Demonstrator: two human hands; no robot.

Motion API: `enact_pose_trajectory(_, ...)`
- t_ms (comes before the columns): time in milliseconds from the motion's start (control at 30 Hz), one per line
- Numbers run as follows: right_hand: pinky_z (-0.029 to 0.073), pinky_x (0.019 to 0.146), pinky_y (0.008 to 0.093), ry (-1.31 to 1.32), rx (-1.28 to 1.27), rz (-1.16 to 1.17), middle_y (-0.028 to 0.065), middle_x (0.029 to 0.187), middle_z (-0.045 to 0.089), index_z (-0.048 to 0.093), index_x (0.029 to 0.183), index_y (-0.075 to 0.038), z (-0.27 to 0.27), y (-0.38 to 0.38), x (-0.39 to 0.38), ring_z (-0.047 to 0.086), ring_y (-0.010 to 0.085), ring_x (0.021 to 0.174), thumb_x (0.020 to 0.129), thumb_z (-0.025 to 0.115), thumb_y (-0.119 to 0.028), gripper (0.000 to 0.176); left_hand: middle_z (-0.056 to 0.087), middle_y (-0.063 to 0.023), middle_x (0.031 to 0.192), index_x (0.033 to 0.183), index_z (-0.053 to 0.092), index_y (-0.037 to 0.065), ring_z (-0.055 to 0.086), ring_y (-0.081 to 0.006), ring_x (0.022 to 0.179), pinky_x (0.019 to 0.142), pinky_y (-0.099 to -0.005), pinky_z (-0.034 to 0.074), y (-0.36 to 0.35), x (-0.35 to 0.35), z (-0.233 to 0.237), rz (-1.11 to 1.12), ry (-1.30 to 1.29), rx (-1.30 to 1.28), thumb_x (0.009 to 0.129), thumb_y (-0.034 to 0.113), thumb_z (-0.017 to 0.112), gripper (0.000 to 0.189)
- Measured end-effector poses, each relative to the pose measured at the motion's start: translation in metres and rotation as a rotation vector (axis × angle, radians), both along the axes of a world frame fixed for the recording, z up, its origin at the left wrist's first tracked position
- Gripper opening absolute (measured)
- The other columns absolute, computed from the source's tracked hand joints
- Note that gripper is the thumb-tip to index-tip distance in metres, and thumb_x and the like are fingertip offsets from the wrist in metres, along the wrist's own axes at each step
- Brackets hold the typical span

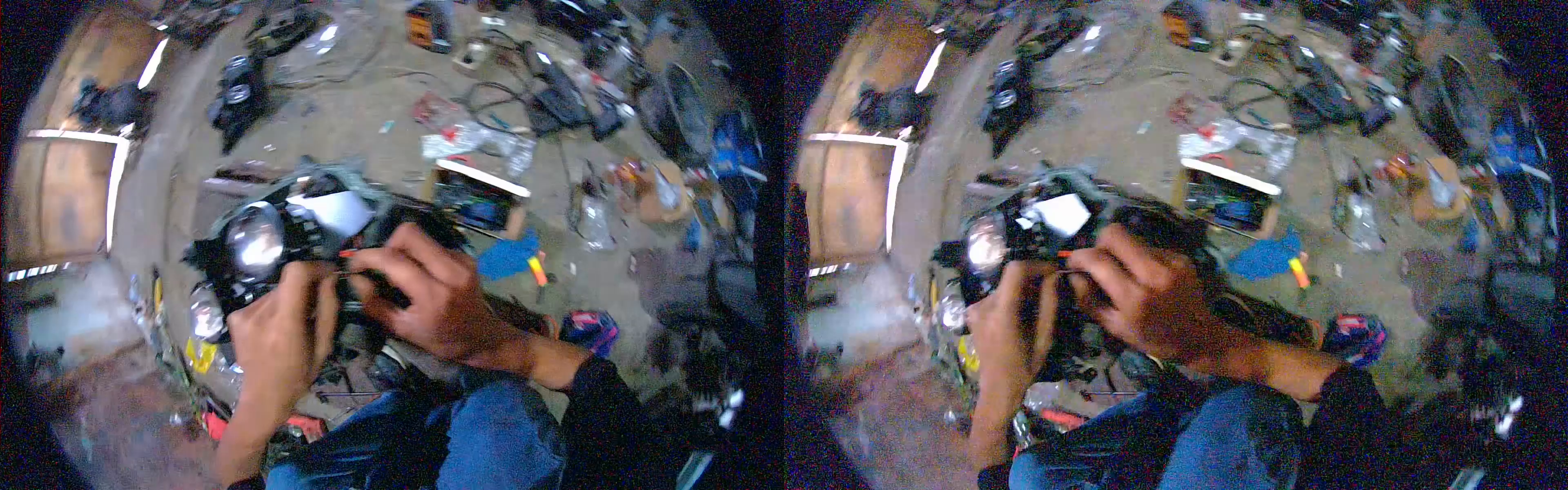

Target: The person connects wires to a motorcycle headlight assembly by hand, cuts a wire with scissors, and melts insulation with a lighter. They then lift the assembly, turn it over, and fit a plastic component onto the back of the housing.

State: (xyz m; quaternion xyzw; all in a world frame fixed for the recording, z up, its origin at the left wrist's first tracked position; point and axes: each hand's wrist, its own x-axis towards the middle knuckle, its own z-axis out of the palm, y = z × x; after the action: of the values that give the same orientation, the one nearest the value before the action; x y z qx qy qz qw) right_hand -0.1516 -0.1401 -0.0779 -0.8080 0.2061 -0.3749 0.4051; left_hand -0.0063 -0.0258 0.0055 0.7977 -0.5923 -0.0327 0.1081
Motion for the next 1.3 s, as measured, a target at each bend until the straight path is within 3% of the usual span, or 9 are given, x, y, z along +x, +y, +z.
enact_pose_trajectory(267,0.046,0.072,0.0258,0.205,0.175,-0.668,0.0036,0.095,0.056,0.068,0.113,-0.003,-0.065,-0.014,-0.119,0.054,0.0122,0.082,0.097,0.066,-0.002,0.017,0.079,-0.0161,0.103,0.125,0.07,0.001,0.073,-0.0238,0.069,0.066,-0.0332,0.057,0.011,-0.003,0.008,-0.101,0.149,-0.173,0.089,-0.002,0.076,0.037)
enact_pose_trajectory(300,0.051,0.086,0.0421,0.362,0.22,-0.724,0.0135,0.103,0.063,0.07,0.111,-0.004,-0.104,-0.018,-0.144,0.062,0.0313,0.099,0.095,0.072,-0.013,0.018,0.079,-0.0157,0.104,0.125,0.071,0.0,0.072,-0.0225,0.068,0.066,-0.0328,0.056,0.02,0.0,0.014,-0.122,0.133,-0.195,0.087,-0.003,0.077,0.038)
enact_pose_trajectory(467,0.051,0.088,0.0519,0.762,-0.062,-0.508,0.0204,0.109,0.064,0.065,0.116,-0.003,-0.249,-0.01,-0.254,0.062,0.044,0.104,0.093,0.077,-0.017,0.03,0.067,-0.0044,0.068,0.112,0.08,0.005,0.064,-0.0163,0.06,0.06,-0.0301,0.051,0.086,0.017,0.043,-0.038,0.337,-0.347,0.072,-0.003,0.078,0.041)
enact_pose_trajectory(600,0.051,0.084,0.0529,0.798,0.086,-0.45,0.0219,0.11,0.062,0.062,0.116,-0.003,-0.264,-0.006,-0.259,0.062,0.0471,0.101,0.094,0.076,-0.017,0.03,0.062,-0.0045,0.063,0.098,0.079,0.006,0.063,-0.0217,0.059,0.061,-0.0331,0.052,0.197,0.017,0.015,0.118,0.662,-0.736,0.079,0.013,0.078,0.02)
enact_pose_trajectory(767,0.051,0.08,0.0484,0.76,0.098,-0.475,0.0202,0.111,0.061,0.064,0.111,-0.002,-0.291,-0.016,-0.271,0.062,0.0402,0.098,0.092,0.075,-0.013,0.024,0.064,-0.0104,0.087,0.115,0.065,0.003,0.066,-0.0233,0.082,0.071,-0.0382,0.052,0.279,-0.037,-0.022,0.224,1.027,-1.067,0.103,0.022,0.062,0.023)
enact_pose_trajectory(800,0.052,0.075,0.0441,0.765,-0.21,-0.507,0.0182,0.101,0.065,0.066,0.109,-0.001,-0.284,-0.016,-0.268,0.065,0.0332,0.089,0.094,0.073,-0.012,0.02,0.055,-0.0094,0.081,0.12,0.063,-0.001,0.05,-0.0226,0.071,0.065,-0.04,0.044,0.235,-0.06,0.0,0.307,0.832,-1.112,0.107,0.043,0.057,0.047)
enact_pose_trajectory(933,0.054,0.063,0.0396,0.532,0.305,-0.857,0.0079,0.079,0.066,0.058,0.12,-0.002,-0.231,-0.008,-0.255,0.064,0.0214,0.066,0.099,0.068,-0.008,0.025,0.055,-0.0095,0.082,0.12,0.063,-0.001,0.051,-0.0228,0.072,0.066,-0.0401,0.045,0.243,-0.084,-0.011,0.535,0.678,-1.144,0.107,0.042,0.057,0.046)
enact_pose_trajectory(1067,0.054,0.058,0.0314,-0.031,0.566,-0.592,0.01,0.092,0.066,0.048,0.109,-0.006,-0.076,0.015,-0.182,0.063,0.0145,0.067,0.102,0.065,-0.013,0.019,0.055,-0.0096,0.082,0.119,0.064,-0.001,0.051,-0.023,0.072,0.066,-0.0402,0.045,0.262,-0.08,-0.022,0.586,0.66,-1.154,0.106,0.042,0.057,0.045)
enact_pose_trajectory(1300,0.052,0.053,0.0265,-0.098,0.69,-0.335,0.0064,0.1,0.064,0.045,0.151,-0.002,0.059,0.075,-0.066,0.069,0.0138,0.069,0.104,0.065,-0.008,0.051,0.056,-0.0098,0.083,0.119,0.064,-0.001,0.052,-0.0233,0.073,0.067,-0.0403,0.045,0.273,-0.059,-0.028,0.589,0.651,-1.159,0.106,0.041,0.057,0.044)
